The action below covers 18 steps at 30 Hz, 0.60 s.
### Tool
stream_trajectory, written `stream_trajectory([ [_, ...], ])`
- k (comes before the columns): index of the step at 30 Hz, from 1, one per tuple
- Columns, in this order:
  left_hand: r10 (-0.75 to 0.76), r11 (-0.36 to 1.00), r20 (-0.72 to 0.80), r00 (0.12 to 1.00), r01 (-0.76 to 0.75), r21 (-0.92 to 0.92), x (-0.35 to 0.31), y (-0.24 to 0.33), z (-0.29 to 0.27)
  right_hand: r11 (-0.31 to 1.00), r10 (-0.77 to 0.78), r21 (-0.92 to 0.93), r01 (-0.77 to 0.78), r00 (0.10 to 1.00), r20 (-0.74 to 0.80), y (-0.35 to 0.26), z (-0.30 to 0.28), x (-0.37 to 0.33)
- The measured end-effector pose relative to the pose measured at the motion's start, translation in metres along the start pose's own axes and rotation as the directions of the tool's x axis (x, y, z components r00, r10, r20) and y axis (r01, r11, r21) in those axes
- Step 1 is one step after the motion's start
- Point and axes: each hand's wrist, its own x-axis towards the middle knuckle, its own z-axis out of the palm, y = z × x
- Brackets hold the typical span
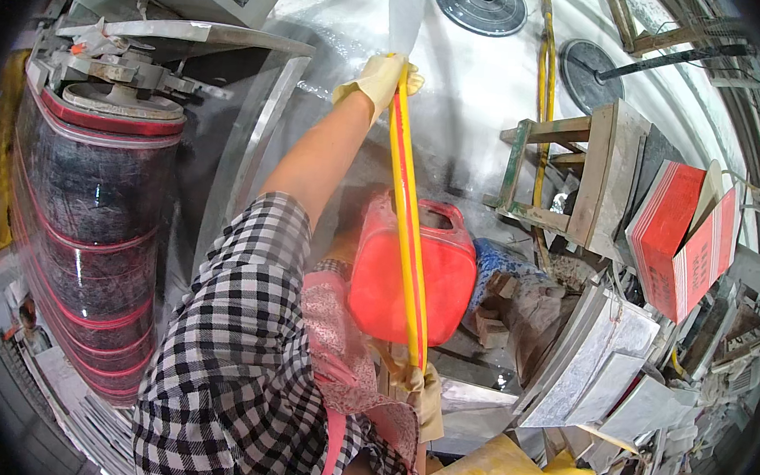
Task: The person uses a yellow hose to spray water across a wet industrial floor, moving around equipment and stacks of tiles. The person directs the spray toward various areas, including under a red stool and near stacked materials, then walks through the space while continuing to spray.
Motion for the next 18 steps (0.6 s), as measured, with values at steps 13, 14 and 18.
stream_trajectory([
  [13,-0.036,0.996,-0.147,0.988,0.023,-0.083,0.012,-0.043,-0.061,1.000,0.030,0.000,-0.030,0.999,0.043,0.005,-0.011,-0.004],
  [14,-0.032,0.997,-0.215,0.976,0.016,-0.076,0.011,-0.052,-0.070,1.000,0.014,-0.021,-0.014,1.000,0.020,0.007,-0.013,-0.006],
  [18,-0.210,0.978,-0.197,0.958,0.203,-0.052,-0.008,-0.099,-0.109,0.990,-0.013,-0.137,0.009,1.000,-0.023,0.018,-0.028,-0.024],
])
